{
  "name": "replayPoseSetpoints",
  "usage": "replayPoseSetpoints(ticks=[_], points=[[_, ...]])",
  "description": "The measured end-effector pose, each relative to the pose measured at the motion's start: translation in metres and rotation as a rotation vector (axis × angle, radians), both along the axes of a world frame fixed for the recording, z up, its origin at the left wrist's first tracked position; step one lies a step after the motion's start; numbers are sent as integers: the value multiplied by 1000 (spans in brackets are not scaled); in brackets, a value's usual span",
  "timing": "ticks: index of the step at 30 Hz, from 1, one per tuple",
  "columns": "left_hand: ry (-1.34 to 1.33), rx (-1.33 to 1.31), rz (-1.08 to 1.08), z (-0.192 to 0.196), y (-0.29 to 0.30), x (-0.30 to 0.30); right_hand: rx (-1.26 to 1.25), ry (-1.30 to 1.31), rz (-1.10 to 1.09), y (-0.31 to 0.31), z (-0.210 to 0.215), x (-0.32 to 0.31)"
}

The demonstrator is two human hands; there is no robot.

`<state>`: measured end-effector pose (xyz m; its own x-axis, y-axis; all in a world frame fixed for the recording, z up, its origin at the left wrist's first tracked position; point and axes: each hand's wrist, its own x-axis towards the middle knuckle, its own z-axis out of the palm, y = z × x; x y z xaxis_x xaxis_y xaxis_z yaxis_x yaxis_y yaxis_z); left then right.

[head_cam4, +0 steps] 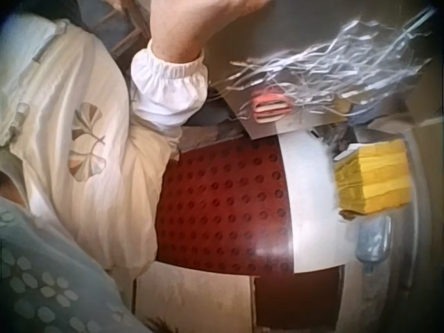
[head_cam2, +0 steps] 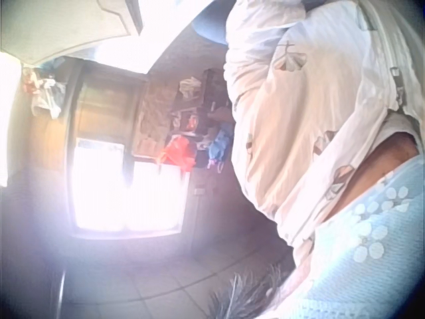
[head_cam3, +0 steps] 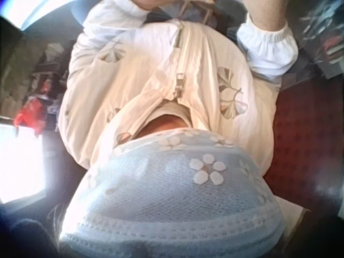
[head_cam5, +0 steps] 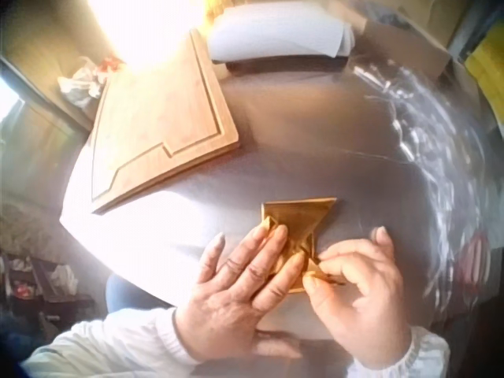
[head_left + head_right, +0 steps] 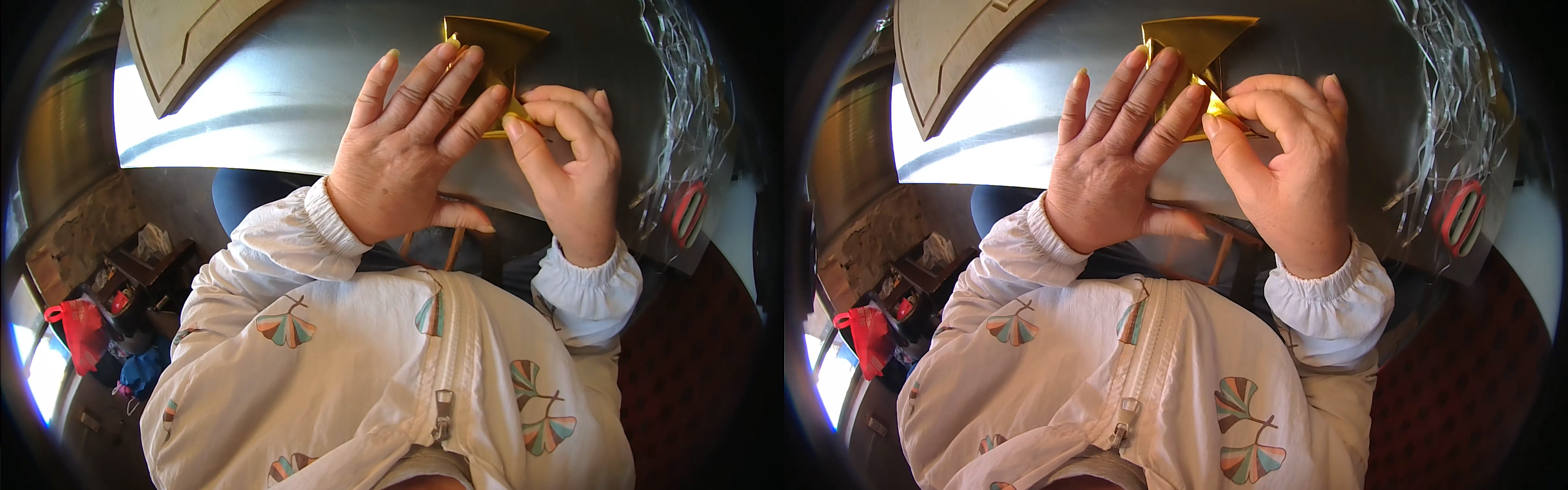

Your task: The person folds a gold-colored sheet of paper into a small triangular packet by hand, pressing the creases to form a neat shape. The person then picks up another gold sheet and begins folding it in the same manner.

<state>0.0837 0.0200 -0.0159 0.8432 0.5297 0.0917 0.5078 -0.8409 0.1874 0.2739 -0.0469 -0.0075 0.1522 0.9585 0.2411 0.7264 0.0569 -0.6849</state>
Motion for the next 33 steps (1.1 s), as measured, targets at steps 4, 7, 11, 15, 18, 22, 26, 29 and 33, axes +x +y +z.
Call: replayPoseSetpoints(ticks=[4,7,11,15,18,22,26,29,33], points=[[34,24,-2,2,0,0,163,-16,-42,-19,-5,9],[39,23,-4,2,0,1,258,-150,-1,-39,-10,6],[62,16,6,3,-1,3,174,-292,196,-56,-16,-4],[129,30,26,6,-3,4,106,-299,244,-57,-14,-3],[166,44,63,5,-8,4,120,-282,193,-54,-19,-4],[-53,263,-43,-23,14,5,141,-286,114,-54,-23,-8],[82,212,37,-11,-2,4,69,-297,168,-55,-18,-5],[258,80,147,7,-14,9,47,-285,186,-55,-15,-5],[226,80,153,8,-12,14,38,-281,172,-55,-16,-5]])
